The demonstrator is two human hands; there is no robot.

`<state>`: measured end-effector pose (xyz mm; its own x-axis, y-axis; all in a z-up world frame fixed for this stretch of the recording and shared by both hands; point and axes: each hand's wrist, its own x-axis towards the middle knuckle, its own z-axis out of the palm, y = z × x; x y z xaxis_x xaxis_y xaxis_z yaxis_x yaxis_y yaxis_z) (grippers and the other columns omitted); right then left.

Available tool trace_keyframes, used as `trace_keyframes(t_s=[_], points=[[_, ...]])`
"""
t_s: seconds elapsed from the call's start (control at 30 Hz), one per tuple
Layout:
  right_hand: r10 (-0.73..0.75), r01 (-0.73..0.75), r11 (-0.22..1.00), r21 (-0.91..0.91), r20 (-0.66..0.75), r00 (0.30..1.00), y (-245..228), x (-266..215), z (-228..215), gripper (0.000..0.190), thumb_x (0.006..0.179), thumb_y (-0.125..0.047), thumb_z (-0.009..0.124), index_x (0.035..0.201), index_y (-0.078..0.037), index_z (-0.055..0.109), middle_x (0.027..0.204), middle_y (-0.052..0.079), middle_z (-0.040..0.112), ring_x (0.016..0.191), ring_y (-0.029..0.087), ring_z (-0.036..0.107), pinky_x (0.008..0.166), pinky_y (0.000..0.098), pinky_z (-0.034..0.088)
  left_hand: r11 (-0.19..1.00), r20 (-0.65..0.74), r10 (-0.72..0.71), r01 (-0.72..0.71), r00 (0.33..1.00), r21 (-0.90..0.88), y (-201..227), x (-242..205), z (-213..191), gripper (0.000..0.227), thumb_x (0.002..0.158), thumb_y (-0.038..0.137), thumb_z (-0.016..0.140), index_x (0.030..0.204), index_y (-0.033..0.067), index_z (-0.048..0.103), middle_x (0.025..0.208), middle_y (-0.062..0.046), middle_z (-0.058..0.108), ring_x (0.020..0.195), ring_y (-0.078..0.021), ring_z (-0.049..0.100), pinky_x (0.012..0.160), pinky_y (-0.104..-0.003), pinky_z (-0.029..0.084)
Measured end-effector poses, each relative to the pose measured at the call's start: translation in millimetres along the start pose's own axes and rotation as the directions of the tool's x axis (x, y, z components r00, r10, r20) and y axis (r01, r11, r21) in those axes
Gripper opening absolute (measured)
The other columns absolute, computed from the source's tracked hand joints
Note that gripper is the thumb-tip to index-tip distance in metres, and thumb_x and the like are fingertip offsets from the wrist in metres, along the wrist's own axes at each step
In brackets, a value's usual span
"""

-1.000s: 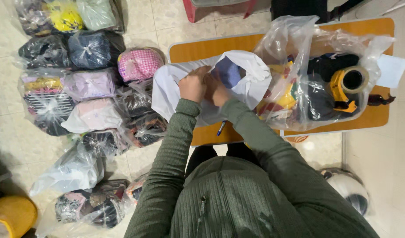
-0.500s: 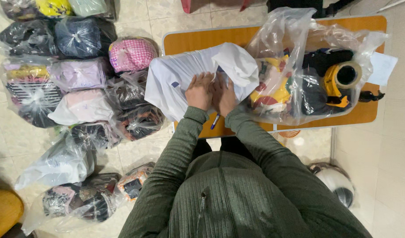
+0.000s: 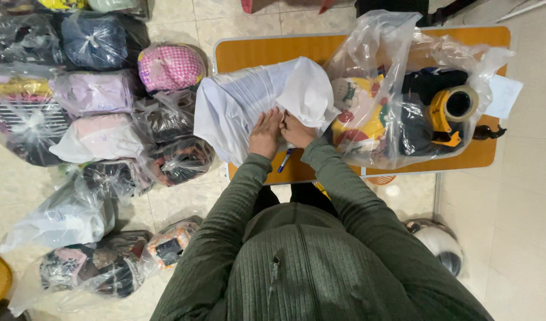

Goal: The person places a folded white garment into a white plastic bag on a table, then uses a handheld tape dispenser to seal the bag. The person writes on the sealed bag with a blue marker. The surrounding area contains many other plastic-wrapped clothing items.

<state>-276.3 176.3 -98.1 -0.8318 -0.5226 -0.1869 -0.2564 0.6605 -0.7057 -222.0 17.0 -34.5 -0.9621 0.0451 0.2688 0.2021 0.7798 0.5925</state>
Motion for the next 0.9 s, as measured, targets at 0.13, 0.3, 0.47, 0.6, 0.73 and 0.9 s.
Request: trace_keyframes(t_s=[0.13, 0.3, 0.47, 0.6, 0.73, 0.9], points=[[0.227, -0.291, 0.841, 0.456, 0.19, 0.955, 21.5, -7.9, -11.0, 0.036, 0.091, -0.019, 0.068, 0.119, 0.002, 0.068, 0.11, 0.014, 0.071, 0.099, 0.026, 0.066, 0.089, 0.0363, 0.053, 0.997, 0.137, 0.07, -0.069, 0.988, -0.016, 1.8, -4.4, -14.7, 0.07, 0.095, 0.031, 0.072, 0.151, -0.0018, 0.046, 0.152, -0.02, 0.053, 0.143, -0.0321, 0.051, 0.122, -0.045, 0.037], [0.372, -0.334, 0.617, 0.713, 0.11, 0.922, 40.1, -14.6, -30.8, 0.035, 0.087, -0.016, 0.077, 0.117, 0.0, 0.07, 0.112, 0.009, 0.07, 0.1, 0.022, 0.065, 0.087, 0.0372, 0.054, 0.991, 0.25, 0.13, -0.135, 0.959, 0.002, -0.4, -9.3, -25.3, 0.097, 0.078, 0.044, 0.08, 0.155, 0.0026, 0.038, 0.156, -0.022, 0.044, 0.145, -0.0342, 0.044, 0.122, -0.046, 0.031], [0.192, 0.021, 0.616, 0.788, -0.176, 0.966, 30.4, -19.3, -76.7, 0.036, 0.096, -0.008, 0.068, 0.13, 0.003, 0.062, 0.125, 0.012, 0.061, 0.112, 0.023, 0.06, 0.095, 0.0398, 0.054, 0.972, 0.213, 0.19, -0.214, 0.958, 0.096, -12.0, -10.8, -8.7, 0.097, 0.081, 0.048, 0.079, 0.16, 0.0105, 0.037, 0.161, -0.019, 0.043, 0.148, -0.0327, 0.042, 0.125, -0.046, 0.03], [0.221, -0.283, -0.191, 0.94, 0.322, 0.921, 1.0, -34.2, -132.5, 0.052, 0.098, -0.01, 0.053, 0.144, 0.01, 0.042, 0.149, 0.023, 0.052, 0.14, 0.033, 0.051, 0.118, 0.0463, 0.041, 0.962, 0.22, 0.203, -0.237, 0.954, 0.138, -22.6, -18.9, 5.5, 0.093, 0.083, 0.046, 0.078, 0.159, 0.0096, 0.038, 0.161, -0.019, 0.042, 0.148, -0.0338, 0.042, 0.125, -0.047, 0.03], [0.336, -0.353, -0.353, 0.866, 0.469, 0.816, -42.6, -75.3, -196.6, 0.074, 0.092, -0.029, 0.063, 0.148, 0.008, 0.032, 0.152, 0.028, 0.04, 0.143, 0.042, 0.043, 0.116, 0.0606, 0.037, 0.959, 0.216, 0.213, -0.246, 0.953, 0.138, -26.6, -17.2, 7.9, 0.089, 0.086, 0.044, 0.076, 0.159, 0.0114, 0.039, 0.161, -0.018, 0.041, 0.148, -0.0334, 0.041, 0.125, -0.047, 0.03], [0.735, -0.48, 0.019, 0.877, 0.313, 0.602, -68.7, -72.3, -162.0, 0.089, 0.08, -0.051, 0.068, 0.154, -0.017, 0.033, 0.149, 0.024, 0.034, 0.137, 0.039, 0.037, 0.106, 0.0684, 0.029, 0.945, 0.179, 0.246, -0.277, 0.953, 0.175, -24.2, -24.8, 8.6, 0.085, 0.089, 0.04, 0.076, 0.161, 0.0141, 0.038, 0.163, -0.017, 0.041, 0.149, -0.0331, 0.042, 0.126, -0.047, 0.03]])
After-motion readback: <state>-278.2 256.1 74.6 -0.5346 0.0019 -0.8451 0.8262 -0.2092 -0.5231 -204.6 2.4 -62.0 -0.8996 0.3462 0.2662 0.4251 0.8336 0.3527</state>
